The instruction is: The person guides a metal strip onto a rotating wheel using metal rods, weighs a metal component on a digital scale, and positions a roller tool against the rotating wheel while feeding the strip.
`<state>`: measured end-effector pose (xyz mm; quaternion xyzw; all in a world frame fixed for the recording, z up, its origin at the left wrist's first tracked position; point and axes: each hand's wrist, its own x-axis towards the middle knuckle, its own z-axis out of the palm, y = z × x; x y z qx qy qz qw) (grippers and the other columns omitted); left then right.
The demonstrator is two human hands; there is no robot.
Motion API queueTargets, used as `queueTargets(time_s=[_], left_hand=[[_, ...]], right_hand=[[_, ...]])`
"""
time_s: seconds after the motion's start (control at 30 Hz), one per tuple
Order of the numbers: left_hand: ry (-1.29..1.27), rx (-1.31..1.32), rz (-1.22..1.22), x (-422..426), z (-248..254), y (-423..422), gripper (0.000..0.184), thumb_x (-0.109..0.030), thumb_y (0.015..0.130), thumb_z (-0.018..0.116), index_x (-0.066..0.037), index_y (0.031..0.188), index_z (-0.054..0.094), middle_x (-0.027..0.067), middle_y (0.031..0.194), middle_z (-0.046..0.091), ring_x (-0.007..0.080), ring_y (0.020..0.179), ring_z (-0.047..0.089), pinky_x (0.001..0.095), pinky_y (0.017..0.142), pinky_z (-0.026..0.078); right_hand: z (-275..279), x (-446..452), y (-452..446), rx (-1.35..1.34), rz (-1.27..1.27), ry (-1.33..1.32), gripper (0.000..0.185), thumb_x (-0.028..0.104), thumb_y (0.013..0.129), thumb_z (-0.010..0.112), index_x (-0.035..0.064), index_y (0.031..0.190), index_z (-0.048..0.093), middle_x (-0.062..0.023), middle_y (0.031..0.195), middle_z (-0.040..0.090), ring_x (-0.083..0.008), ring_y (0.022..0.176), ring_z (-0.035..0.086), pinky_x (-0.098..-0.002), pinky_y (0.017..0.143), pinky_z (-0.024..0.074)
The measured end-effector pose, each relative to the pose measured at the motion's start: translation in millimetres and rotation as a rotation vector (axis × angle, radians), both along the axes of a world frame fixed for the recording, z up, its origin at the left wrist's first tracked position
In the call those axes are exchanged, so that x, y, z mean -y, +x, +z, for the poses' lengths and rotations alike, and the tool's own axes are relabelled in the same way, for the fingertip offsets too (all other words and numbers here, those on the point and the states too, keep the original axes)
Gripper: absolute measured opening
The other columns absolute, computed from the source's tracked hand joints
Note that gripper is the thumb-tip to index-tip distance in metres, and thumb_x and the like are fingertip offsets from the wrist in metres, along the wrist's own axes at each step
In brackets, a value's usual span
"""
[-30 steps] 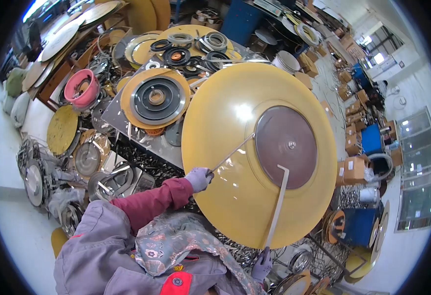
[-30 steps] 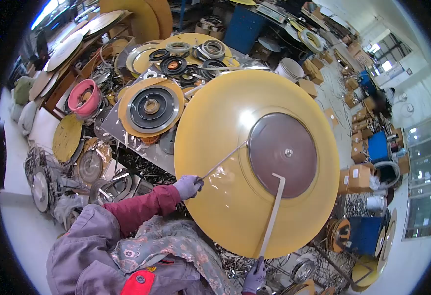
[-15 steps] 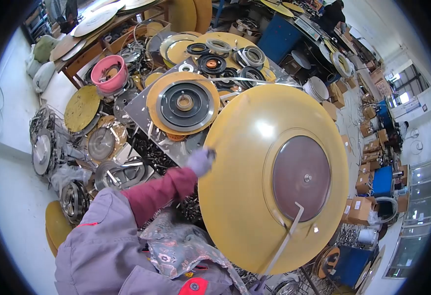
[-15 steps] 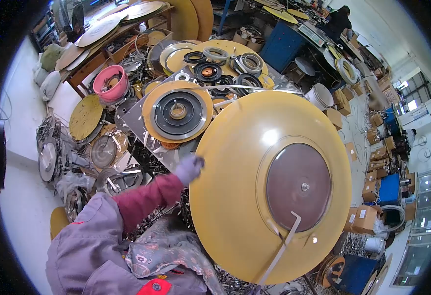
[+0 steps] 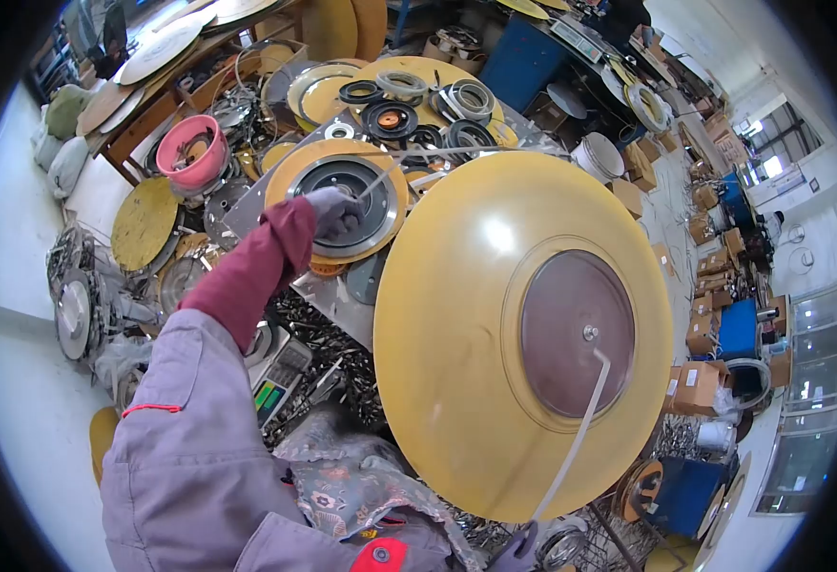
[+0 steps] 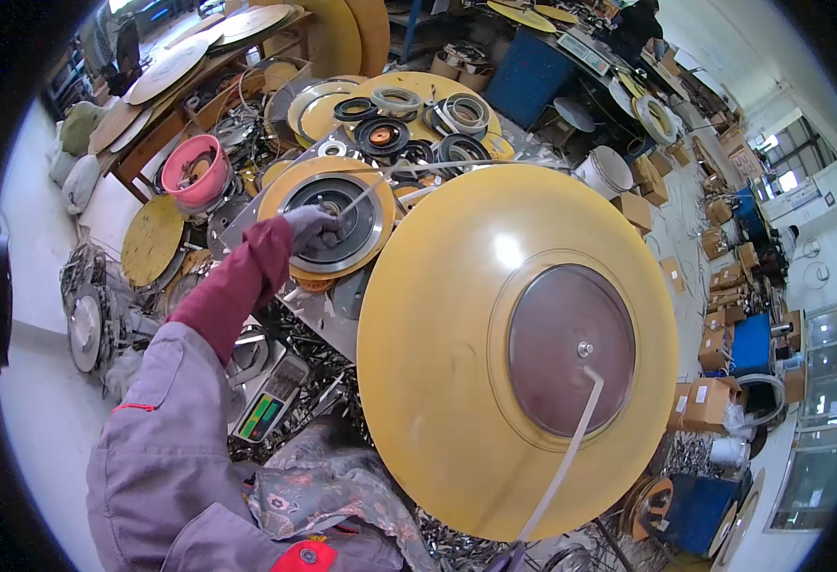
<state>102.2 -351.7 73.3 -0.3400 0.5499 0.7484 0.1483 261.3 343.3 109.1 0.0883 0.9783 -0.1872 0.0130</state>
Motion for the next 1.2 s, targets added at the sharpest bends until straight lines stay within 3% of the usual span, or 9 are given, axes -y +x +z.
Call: queueTargets(time_s=[0.07, 0.13, 0.23, 0.3, 0.37, 0.47, 0.57, 0.87, 1.2], left_hand=[[-0.126, -0.029, -0.003, -32, -5, 9, 0.017, -0.020, 0.086, 0.052, -0.006, 0.079, 0.058, 0.0010, 0.057, 0.049, 0.0110, 0.041, 0.045, 0.0255, 0.037, 0.034], [-0.226, -0.040, -0.026, -75, -23, 7, 0.020, -0.021, 0.086, 0.051, -0.004, 0.079, 0.059, 0.0031, 0.057, 0.051, 0.0135, 0.042, 0.047, 0.0276, 0.039, 0.037], [-0.505, 0.006, -0.160, -144, 7, 8, 0.025, -0.023, 0.085, 0.050, -0.002, 0.078, 0.060, 0.0077, 0.059, 0.056, 0.0176, 0.046, 0.053, 0.0318, 0.045, 0.043], [-0.740, -0.054, -0.218, -174, -5, 4, 0.028, -0.025, 0.085, 0.050, -0.001, 0.076, 0.061, 0.0141, 0.065, 0.061, 0.0242, 0.055, 0.061, 0.0354, 0.053, 0.048], [-1.038, -0.144, -0.310, -190, -39, -4, 0.027, -0.025, 0.086, 0.049, -0.001, 0.081, 0.060, 0.0188, 0.070, 0.062, 0.0335, 0.065, 0.062, 0.0411, 0.061, 0.049], [-1.213, -0.178, -0.215, -215, -31, 8, 0.024, -0.024, 0.088, 0.047, -0.002, 0.087, 0.057, 0.0215, 0.076, 0.062, 0.0386, 0.074, 0.060, 0.0451, 0.068, 0.048], [-1.103, -0.019, -0.237, -246, -15, 43, 0.023, -0.024, 0.088, 0.048, -0.003, 0.093, 0.055, 0.0217, 0.078, 0.061, 0.0387, 0.078, 0.060, 0.0460, 0.071, 0.047], [-0.939, -0.156, -0.359, -293, -42, 46, 0.020, -0.020, 0.086, 0.050, -0.001, 0.087, 0.056, 0.0221, 0.076, 0.061, 0.0392, 0.076, 0.060, 0.0443, 0.067, 0.047], [-0.968, -0.148, -0.429, -291, -44, 54, 0.020, -0.019, 0.085, 0.051, 0.000, 0.086, 0.056, 0.0215, 0.075, 0.061, 0.0383, 0.075, 0.060, 0.0439, 0.068, 0.047]], right_hand=[[18, 34, -35, -0.217, 0.205, -0.067, 0.031, 0.018, 0.089, 0.054, 0.0022, 0.116, 0.057, -0.0171, 0.091, 0.063, -0.0268, 0.077, 0.060, -0.0341, 0.069, 0.0487], [6, 50, -77, -0.200, 0.191, -0.212, 0.039, 0.007, 0.086, 0.052, 0.0017, 0.124, 0.049, -0.0145, 0.109, 0.060, -0.0201, 0.081, 0.057, -0.0326, 0.072, 0.0455], [19, 112, -152, -0.068, 0.220, -0.315, 0.042, 0.005, 0.084, 0.053, -0.0021, 0.125, 0.046, -0.0214, 0.115, 0.054, -0.0315, 0.098, 0.057, -0.0372, 0.083, 0.0459], [28, 162, -202, -0.330, 0.572, -0.037, 0.045, 0.008, 0.083, 0.054, -0.0021, 0.125, 0.042, -0.0240, 0.113, 0.054, -0.0372, 0.093, 0.057, -0.0407, 0.081, 0.0462], [29, 200, -246, -0.210, 0.586, 0.019, 0.042, 0.011, 0.083, 0.056, -0.0012, 0.122, 0.044, -0.0220, 0.107, 0.056, -0.0377, 0.092, 0.056, -0.0409, 0.079, 0.0469], [1, 202, -304, -0.351, 0.653, 0.176, 0.041, 0.013, 0.082, 0.056, 0.0003, 0.120, 0.046, -0.0204, 0.101, 0.057, -0.0350, 0.091, 0.057, -0.0406, 0.078, 0.0468], [8, 175, -338, -0.268, 0.511, 0.270, 0.043, 0.014, 0.081, 0.057, 0.0021, 0.121, 0.046, -0.0188, 0.099, 0.058, -0.0337, 0.092, 0.058, -0.0406, 0.079, 0.0462], [-20, -1, -378, -0.305, 0.319, 0.350, 0.043, 0.009, 0.082, 0.052, 0.0041, 0.123, 0.043, -0.0201, 0.107, 0.057, -0.0343, 0.097, 0.055, -0.0409, 0.084, 0.0434], [3, -146, -158, -0.137, 0.053, 0.440, 0.046, 0.005, 0.084, 0.048, 0.0030, 0.130, 0.039, -0.0230, 0.115, 0.050, -0.0381, 0.101, 0.051, -0.0442, 0.083, 0.0415]])
